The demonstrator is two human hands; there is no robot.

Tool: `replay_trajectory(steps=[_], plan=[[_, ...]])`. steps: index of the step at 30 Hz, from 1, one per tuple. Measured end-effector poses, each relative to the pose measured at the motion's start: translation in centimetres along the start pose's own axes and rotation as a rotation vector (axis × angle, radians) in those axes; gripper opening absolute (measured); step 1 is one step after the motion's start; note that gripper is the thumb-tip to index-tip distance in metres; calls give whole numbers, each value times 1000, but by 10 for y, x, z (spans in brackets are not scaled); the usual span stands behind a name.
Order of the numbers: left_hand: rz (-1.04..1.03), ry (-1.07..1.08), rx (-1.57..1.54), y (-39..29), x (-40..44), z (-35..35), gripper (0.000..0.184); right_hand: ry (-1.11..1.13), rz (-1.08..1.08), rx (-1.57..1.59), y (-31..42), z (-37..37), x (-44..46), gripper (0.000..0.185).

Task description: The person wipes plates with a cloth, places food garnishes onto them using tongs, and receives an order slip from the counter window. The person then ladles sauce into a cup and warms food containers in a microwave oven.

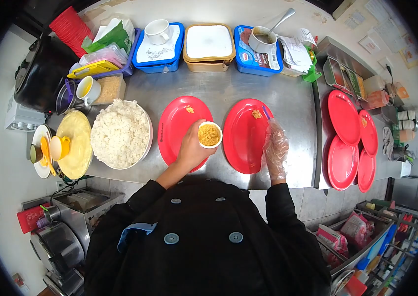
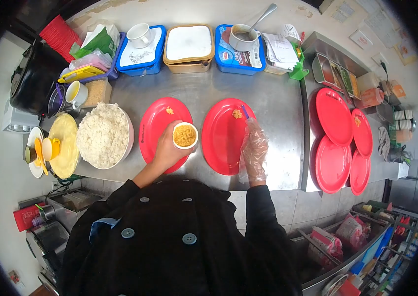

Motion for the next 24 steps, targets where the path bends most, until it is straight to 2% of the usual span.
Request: replay_trajectory(steps=[3,5,6,8,9,11,15,17,18,20,21,23,24], plan=[[1,-8,-9,0,0,-1,72,18,-32,63,-3,2,1,24],[2,-7,-12,1,0,0,72,-4,129,-71,1,5,0,26],[2,-2,-17,1,0,1,73,-3,128,-70,-1,4,1,26],[7,7,-27,0,-2,1,73,151,-170,12,-11,2,-1,29],[10,8,-37,0,0,1,74,149,-167,11,-12,2,-1,29],[5,-8,-30,-1,1,1,74,48,72,-59,-12,3,-2,27],[16,-2,-12,-1,-1,1,75,17,142,-82,-6,4,2,27],[13,-3,-32,-4,-3,2,70,160,-243,-77,-18,2,-1,30],[8,-9,-54,-6,-2,1,65,160,-241,-78,-15,1,-1,30],[7,-16,-46,-9,1,3,65,-18,-73,203,-7,-2,-1,37],[13,-10,-38,-9,-2,3,66,-15,-77,204,-1,3,-3,37],[28,-10,-41,-7,-3,2,66,136,38,-152,12,13,1,37],[42,-10,-45,-7,-2,2,66,135,41,-152,11,12,1,37]])
Point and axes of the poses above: each hand's wrist, its own x-axis towards the middle knuckle, its own z-axis out of the back of the hand, y = z × x, the point moved 1 cm from there along x, towards the middle knuckle, and after that the axes turned 6 degrees about -x, right-handed, at the moved point
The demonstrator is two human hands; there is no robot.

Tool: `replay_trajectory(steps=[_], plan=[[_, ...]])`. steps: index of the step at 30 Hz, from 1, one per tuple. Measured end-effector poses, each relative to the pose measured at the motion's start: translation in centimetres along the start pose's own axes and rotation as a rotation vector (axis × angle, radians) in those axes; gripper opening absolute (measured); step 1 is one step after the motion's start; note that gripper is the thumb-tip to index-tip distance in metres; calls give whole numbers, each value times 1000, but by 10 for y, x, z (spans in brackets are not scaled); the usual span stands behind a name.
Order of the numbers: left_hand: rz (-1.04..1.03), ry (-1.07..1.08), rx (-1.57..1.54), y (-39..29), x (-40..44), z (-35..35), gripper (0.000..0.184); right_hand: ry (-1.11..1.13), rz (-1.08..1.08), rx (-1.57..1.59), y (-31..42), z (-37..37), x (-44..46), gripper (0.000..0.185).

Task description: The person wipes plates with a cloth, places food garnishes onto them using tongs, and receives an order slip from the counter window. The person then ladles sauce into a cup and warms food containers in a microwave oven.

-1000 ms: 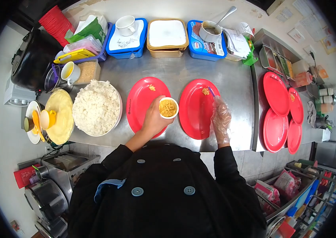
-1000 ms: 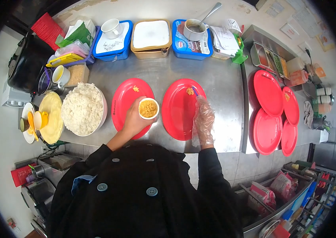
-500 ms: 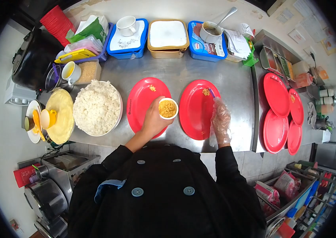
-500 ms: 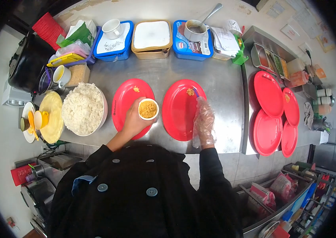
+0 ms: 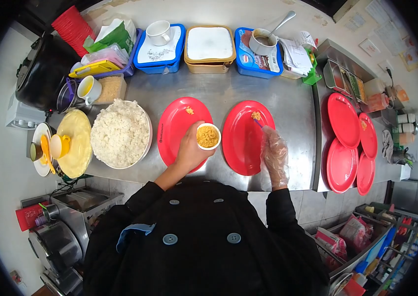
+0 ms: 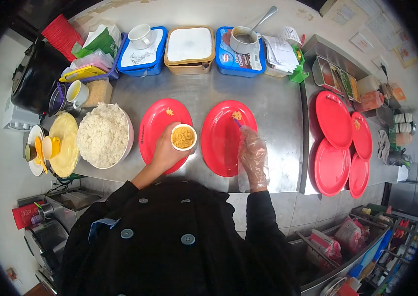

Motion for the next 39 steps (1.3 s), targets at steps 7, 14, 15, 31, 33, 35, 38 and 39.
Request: replay_trajectory(steps=[7,14,15,31,33,35,38,39], plan=[[-37,13,16,1,1,-1,73,10,-13,-91,1,5,4,34],[-34,-5,1,-1,1,-1,71,-73,55,-82,1,3,7,27],[-40,-4,-10,-2,2,-1,75,-70,63,-76,19,7,13,27],[-189,-81,232,-22,53,87,75,218,343,-76,131,9,98,40],[-171,-124,449,-13,80,120,76,253,262,-53,119,13,101,38],[-34,-88,673,0,108,152,80,256,205,5,101,12,100,36],[213,45,869,25,141,180,84,239,48,189,86,19,111,31],[375,127,957,37,149,183,86,225,0,255,78,22,117,30]])
Point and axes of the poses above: each hand's wrist, its own x-axis towards the middle knuckle, its own z-axis out of the back of the hand, y = z × x, the point moved 1 cm from there along x, towards the middle knuckle, and after that the axes turned 6 degrees about -x, right-handed, at the moved point
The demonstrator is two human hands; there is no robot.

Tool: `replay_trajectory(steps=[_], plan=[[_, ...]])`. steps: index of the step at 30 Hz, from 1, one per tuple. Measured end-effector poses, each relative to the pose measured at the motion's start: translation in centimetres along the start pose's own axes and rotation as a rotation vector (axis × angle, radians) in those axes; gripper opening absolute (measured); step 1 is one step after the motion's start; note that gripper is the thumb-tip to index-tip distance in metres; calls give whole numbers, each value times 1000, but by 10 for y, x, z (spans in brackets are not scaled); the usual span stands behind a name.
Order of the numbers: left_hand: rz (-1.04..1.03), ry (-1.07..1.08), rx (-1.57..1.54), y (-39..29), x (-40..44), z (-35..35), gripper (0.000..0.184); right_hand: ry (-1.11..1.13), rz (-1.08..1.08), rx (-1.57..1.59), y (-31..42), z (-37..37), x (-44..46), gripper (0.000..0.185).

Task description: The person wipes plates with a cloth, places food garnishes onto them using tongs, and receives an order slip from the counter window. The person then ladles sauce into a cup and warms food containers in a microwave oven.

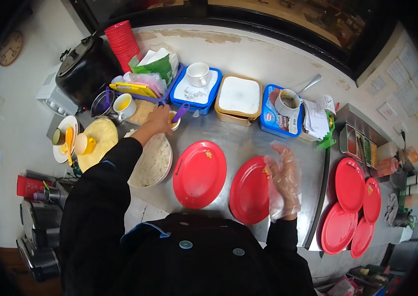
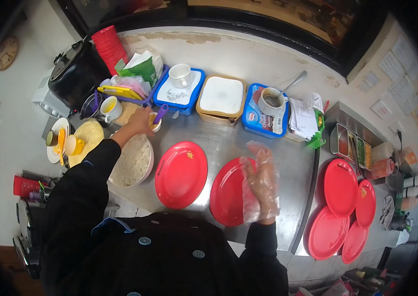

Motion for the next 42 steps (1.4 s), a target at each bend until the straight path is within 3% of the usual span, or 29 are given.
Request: replay_trajectory(steps=[1,3,6,9,13,15,16,17,21,22,24,28,31,34,37,42], plan=[[-13,-2,3,5,11,-8,86,-22,-37,71,-6,7,5,29],[16,132,109,14,34,-25,83,-79,50,-376,-29,24,25,28],[-128,214,357,16,45,-40,72,-150,105,-483,-44,44,45,25],[-106,328,344,10,54,-8,66,-138,57,-569,-70,61,54,22],[-420,-55,182,-122,23,91,26,-123,157,-712,-109,57,74,16],[-676,-132,-99,-193,40,97,25,-12,2,-634,-115,46,92,15],[-799,-74,-320,-225,56,93,26,-21,-2,-636,-115,42,98,15],[-957,-70,-343,-256,74,85,26,-100,-3,-528,-114,38,104,14],[-837,217,-514,-343,153,36,29,-217,-49,-367,-112,26,110,13],[-849,218,-510,-357,174,26,29,-136,-40,-417,-121,21,109,16],[-806,545,-828,-378,206,11,31,-134,68,-502,-120,11,99,17],[-715,794,-636,-394,202,19,43,-150,316,-688,-138,-1,101,22],[-722,926,-506,-387,213,16,41,-123,304,-666,-146,7,104,24],[-847,1036,-458,-367,225,14,34,5,321,-735,-145,20,113,24],[-710,1003,-500,-349,207,21,26,89,346,-876,-154,22,116,20],[-743,909,-286,-310,196,22,20,138,369,-958,-154,24,116,18]])
Point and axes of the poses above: each hand's wrist, its own x-axis towards the middle knuckle, its own z-axis out of the back of the hand, y = z × x, the point moved 1 cm from there along x, towards the middle knuckle, and after that the axes turned 6 degrees about -x, right-handed, at the moved point
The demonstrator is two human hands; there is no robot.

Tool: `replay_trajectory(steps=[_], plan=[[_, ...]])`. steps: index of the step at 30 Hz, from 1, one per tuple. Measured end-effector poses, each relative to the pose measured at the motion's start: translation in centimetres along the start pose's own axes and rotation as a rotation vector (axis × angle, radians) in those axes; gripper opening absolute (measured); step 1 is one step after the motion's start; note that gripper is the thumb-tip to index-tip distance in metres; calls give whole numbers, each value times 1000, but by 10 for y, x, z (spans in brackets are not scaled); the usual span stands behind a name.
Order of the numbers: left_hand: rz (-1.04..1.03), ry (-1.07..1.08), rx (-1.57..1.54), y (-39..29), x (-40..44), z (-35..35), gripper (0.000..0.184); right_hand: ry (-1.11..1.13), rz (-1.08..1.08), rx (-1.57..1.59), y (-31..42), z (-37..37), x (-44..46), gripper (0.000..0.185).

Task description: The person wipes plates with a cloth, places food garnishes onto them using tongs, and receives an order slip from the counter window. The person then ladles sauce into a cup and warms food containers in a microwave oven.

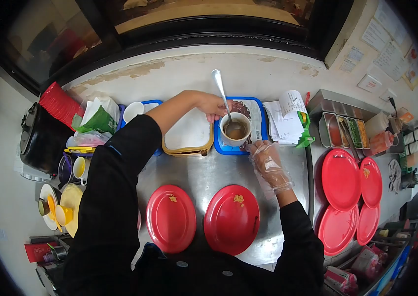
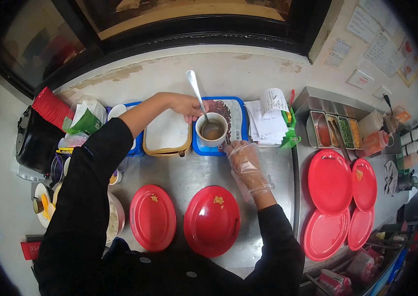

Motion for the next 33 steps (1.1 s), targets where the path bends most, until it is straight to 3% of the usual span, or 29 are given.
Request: replay_trajectory(steps=[3,7,9,11,13,14,16,18,21,23,24,26,29,33], plan=[[-58,-38,90,12,-17,-20,29,-23,-2,-29,3,3,1,20],[-141,-149,-117,8,-43,-64,37,-70,23,-121,8,2,-4,28],[-170,-386,-320,1,-62,-77,38,-97,25,-137,8,7,-4,30],[-226,-428,-399,2,-81,-86,37,-119,29,-145,7,14,-3,32],[-327,-661,-631,-13,-113,-90,31,-252,31,-111,-2,35,7,33],[-327,-665,-632,-21,-129,-90,31,-333,20,-163,-6,44,15,29],[-339,-860,-735,-33,-158,-90,29,-491,-239,56,-16,63,42,17],[-336,-921,-752,-42,-178,-91,30,-614,-37,-163,-28,88,76,15],[-329,-1011,-759,-43,-191,-103,30,-668,-97,-27,-43,98,128,16],[-313,-1074,-823,-39,-192,-116,30,-703,-256,283,-54,96,160,13],[-313,-1082,-850,-35,-191,-123,29,-702,-253,286,-59,93,174,13],[-311,-1088,-900,-27,-188,-135,29,-361,18,-415,-62,78,196,13],[-314,-1093,-966,-16,-180,-157,30,-219,94,-452,-56,28,193,15],[-286,-1097,-1030,-6,-180,-175,29,-247,101,-447,-34,67,168,12]])
Point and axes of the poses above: each hand's wrist, its own x-axis towards the middle knuckle, its own z-axis out of the back of the hand, y = z × x, the point moved 1 cm from there along x, towards the middle knuckle, and after that the axes turned 6 degrees about -x, right-handed, at the moved point
